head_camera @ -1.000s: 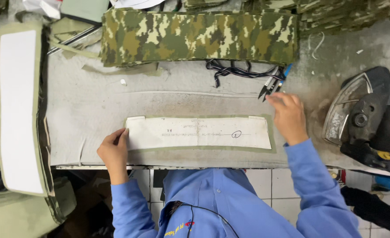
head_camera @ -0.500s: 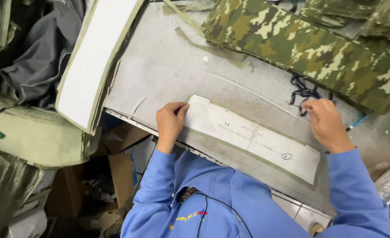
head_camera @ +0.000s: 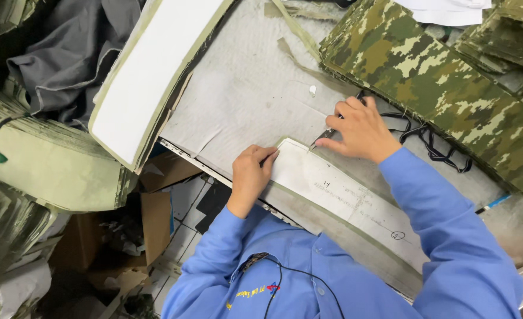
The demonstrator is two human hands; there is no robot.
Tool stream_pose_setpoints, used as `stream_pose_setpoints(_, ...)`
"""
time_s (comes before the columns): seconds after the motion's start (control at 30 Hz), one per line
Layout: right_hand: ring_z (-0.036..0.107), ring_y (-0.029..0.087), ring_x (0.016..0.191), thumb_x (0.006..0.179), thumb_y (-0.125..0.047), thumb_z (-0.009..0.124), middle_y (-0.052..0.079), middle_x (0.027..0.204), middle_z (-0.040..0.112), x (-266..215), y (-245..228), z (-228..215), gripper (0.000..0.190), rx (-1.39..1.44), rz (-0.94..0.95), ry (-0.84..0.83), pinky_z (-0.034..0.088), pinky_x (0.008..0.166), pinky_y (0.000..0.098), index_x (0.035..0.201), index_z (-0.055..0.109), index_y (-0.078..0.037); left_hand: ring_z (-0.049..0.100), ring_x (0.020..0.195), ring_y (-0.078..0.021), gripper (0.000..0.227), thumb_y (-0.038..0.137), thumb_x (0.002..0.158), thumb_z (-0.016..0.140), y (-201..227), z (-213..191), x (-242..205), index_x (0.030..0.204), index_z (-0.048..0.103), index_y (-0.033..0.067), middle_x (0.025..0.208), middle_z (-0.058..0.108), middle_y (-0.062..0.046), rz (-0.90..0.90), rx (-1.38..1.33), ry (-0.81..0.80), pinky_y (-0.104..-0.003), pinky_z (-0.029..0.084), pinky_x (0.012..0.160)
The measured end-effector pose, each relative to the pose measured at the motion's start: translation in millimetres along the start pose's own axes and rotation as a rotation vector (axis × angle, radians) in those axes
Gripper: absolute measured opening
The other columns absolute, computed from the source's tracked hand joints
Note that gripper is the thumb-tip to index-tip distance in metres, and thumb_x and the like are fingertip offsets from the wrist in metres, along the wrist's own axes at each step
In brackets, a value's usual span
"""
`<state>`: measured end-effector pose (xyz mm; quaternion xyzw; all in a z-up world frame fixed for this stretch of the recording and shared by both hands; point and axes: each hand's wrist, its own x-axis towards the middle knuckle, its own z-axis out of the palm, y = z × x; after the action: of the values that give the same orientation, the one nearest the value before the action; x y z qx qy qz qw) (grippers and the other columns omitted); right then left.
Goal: The person irons a rectangular piece of light-colored fabric on a workbench using a steam iron. They repeatedly smooth the fabric, lift it to check the underside, and press it down again to ensure it is flat. The workspace contains stacks of camouflage-patterned fabric and various sewing tools.
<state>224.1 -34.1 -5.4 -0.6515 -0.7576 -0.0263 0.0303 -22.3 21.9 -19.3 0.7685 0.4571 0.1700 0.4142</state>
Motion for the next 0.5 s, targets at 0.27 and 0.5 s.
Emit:
stream_pose_setpoints(0.27, 0.046, 0.018, 0.076, 0.074, -0.066, 0.044, -0.001, 0.074, 0.045, 13, 0, 8, 0.047, 0.046, -0.143, 0.022, 0.036, 0.075, 0.0394, 0.071, 0.050, -0.020, 0.061, 0.070, -0.0254, 0.013, 0.013, 0.081, 0.059, 6, -4, 1, 0.090, 0.067, 0.0092, 0.072, 0.059, -0.008, 0.074, 0.019, 0.011, -0.030, 0.050, 0.063)
stream_pose_setpoints(0.5, 0.045, 0.017, 0.076, 0.073, -0.068, 0.044, -0.002, 0.074, 0.044, 14, 2, 12, 0.048, 0.041, -0.165, 0.035, 0.035, 0.074, 0.0385, 0.070, 0.050, -0.020, 0.060, 0.068, -0.0252, 0.012, 0.011, 0.080, 0.060, 2, 0, 1, 0.089, 0.067, 0.0092, 0.071, 0.059, -0.008, 0.099, 0.020, 0.036, -0.031, 0.050, 0.060)
